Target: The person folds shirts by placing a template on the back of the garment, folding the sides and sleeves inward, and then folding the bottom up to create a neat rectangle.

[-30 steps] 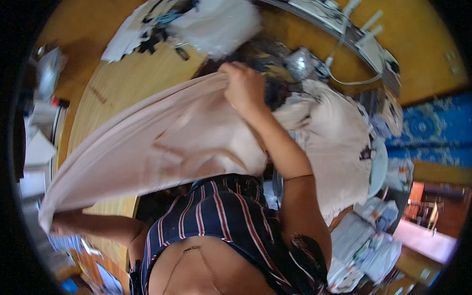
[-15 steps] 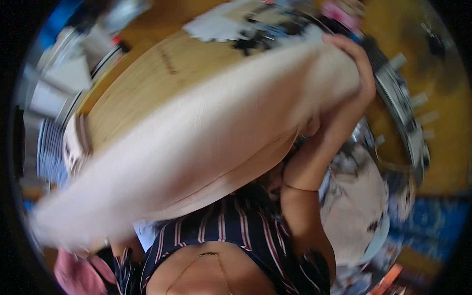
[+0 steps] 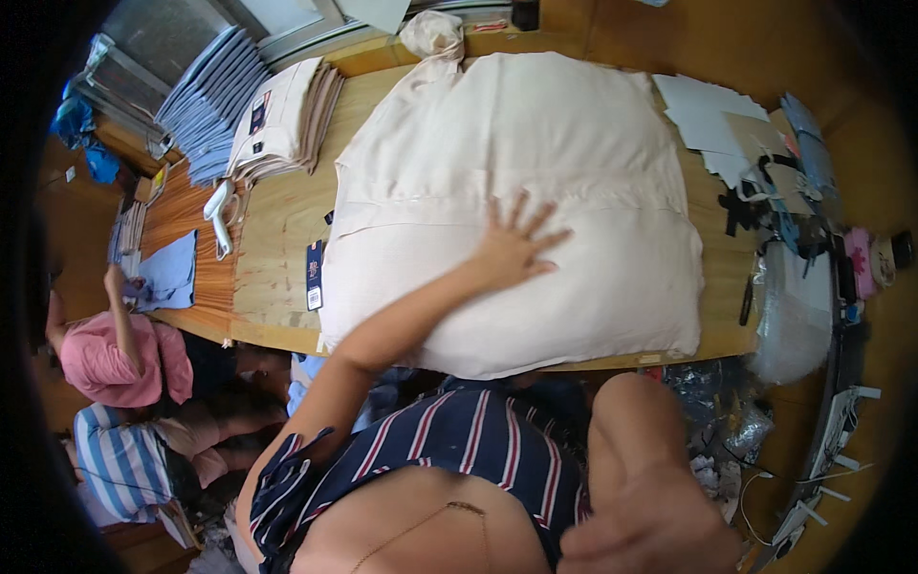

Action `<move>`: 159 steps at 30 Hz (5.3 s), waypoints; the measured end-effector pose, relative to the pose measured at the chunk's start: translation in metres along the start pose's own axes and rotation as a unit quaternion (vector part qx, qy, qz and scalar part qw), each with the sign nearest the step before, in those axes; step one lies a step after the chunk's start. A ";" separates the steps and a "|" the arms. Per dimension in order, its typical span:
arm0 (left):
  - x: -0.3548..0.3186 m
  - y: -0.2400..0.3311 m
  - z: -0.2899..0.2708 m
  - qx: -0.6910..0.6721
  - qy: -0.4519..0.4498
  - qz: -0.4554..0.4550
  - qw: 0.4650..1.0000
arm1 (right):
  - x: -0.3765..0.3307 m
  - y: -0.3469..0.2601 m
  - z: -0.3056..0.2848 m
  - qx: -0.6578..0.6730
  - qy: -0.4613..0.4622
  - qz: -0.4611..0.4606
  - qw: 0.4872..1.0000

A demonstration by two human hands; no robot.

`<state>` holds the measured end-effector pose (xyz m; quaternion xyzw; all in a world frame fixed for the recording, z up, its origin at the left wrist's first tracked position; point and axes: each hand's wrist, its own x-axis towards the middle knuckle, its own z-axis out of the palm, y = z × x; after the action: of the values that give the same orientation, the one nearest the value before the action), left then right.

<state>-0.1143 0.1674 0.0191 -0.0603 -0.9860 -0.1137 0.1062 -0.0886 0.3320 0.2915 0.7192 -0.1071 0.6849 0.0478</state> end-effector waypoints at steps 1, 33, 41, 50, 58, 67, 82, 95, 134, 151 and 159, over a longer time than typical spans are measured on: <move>-0.004 0.006 0.020 -0.020 -0.014 -0.014 1.000 | 0.002 0.005 0.003 0.005 0.013 0.036 0.999; -0.108 -0.052 -0.041 -0.068 0.154 -0.432 0.886 | 0.002 0.016 -0.048 0.225 0.063 0.067 0.970; -0.096 -0.029 -0.060 -0.057 0.209 -0.339 0.915 | -0.028 0.021 -0.081 0.380 -0.086 0.196 0.900; -0.097 -0.003 -0.068 -0.147 0.321 -0.360 0.864 | -0.215 0.166 -0.036 -0.358 -0.349 0.486 0.717; -0.089 -0.012 -0.040 -0.059 0.272 -0.314 0.908 | -0.176 0.167 -0.040 -0.325 -0.308 0.515 0.731; -0.090 -0.008 -0.045 -0.030 0.349 -0.370 0.860 | -0.235 0.178 -0.024 -0.322 -0.423 0.540 0.652; -0.103 0.002 -0.027 -0.077 0.372 -0.386 0.841 | -0.191 0.155 -0.004 -0.417 -0.404 0.359 0.731; -0.100 -0.017 -0.114 -0.185 0.288 -0.281 0.897 | -0.186 0.146 -0.046 -0.311 -0.226 0.486 0.785; -0.099 -0.014 -0.137 -0.379 0.357 -0.374 0.767 | -0.175 0.133 -0.032 -0.159 0.091 0.583 0.792; -0.104 0.007 -0.103 -0.261 0.066 -0.288 0.919 | -0.126 0.130 -0.060 -0.228 0.068 0.539 0.808; -0.125 0.029 -0.210 -0.050 0.118 -0.104 0.986 | -0.155 0.109 -0.155 -0.160 0.279 0.537 0.780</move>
<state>0.0517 0.1335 0.1969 0.0514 -0.9605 -0.1793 0.2067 -0.2699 0.2736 0.1377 0.3046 -0.5659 0.7435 -0.1850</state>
